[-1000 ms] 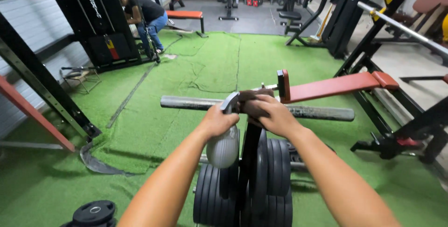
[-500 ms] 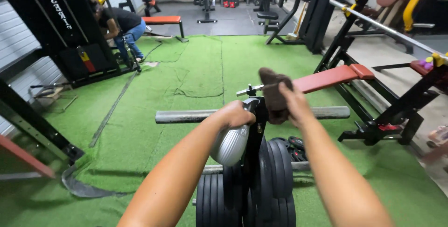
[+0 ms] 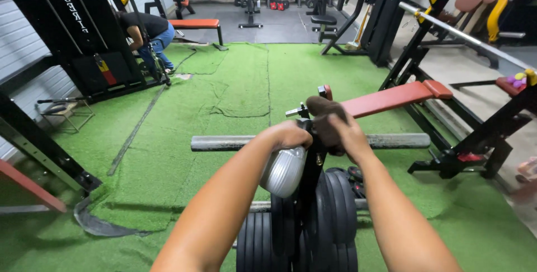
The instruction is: Cleaning and organizing weight plates and equipment bars in a gym.
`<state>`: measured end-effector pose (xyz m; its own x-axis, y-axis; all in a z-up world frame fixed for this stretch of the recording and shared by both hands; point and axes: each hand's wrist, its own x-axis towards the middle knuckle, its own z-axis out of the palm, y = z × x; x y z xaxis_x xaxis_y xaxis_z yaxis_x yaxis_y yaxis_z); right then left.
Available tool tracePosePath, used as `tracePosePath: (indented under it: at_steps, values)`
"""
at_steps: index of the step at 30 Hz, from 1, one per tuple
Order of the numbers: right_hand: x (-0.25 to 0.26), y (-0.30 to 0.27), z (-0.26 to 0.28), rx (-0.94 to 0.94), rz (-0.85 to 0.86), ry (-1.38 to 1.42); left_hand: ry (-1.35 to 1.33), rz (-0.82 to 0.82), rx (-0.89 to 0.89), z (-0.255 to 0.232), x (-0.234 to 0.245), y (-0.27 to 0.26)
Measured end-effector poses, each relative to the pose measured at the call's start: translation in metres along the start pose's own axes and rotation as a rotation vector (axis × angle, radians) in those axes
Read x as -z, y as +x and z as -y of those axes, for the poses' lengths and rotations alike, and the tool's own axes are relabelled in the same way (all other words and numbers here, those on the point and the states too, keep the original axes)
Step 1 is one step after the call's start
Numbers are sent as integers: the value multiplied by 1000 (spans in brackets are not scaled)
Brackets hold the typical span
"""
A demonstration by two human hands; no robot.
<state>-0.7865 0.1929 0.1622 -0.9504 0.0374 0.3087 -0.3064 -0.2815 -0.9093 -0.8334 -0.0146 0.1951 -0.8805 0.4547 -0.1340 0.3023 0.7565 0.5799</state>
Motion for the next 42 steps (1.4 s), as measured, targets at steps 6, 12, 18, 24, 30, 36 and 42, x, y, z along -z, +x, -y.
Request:
tracePosePath:
  at_steps: [6, 12, 18, 24, 30, 36, 42]
  values:
    - [-83, -44, 51, 441, 153, -1159, -317, -130, 98, 46, 23, -74]
    - [-60, 19, 24, 238, 274, -1213, -330, -183, 114, 42, 36, -123]
    - [-109, -25, 7, 420, 43, -1688, -258, -290, -29, 49, 23, -112]
    - [-66, -80, 26, 724, 160, -1410, -209, -232, -47, 71, 17, -102]
    - [-126, -35, 36, 190, -30, -1494, -269, -225, -33, 71, 8, -111]
    - [-151, -41, -38, 667, 192, -1164, -383, -323, -103, 122, 23, -134]
    - [-171, -50, -72, 621, -256, -1360, -350, -343, -108, 154, 51, -185]
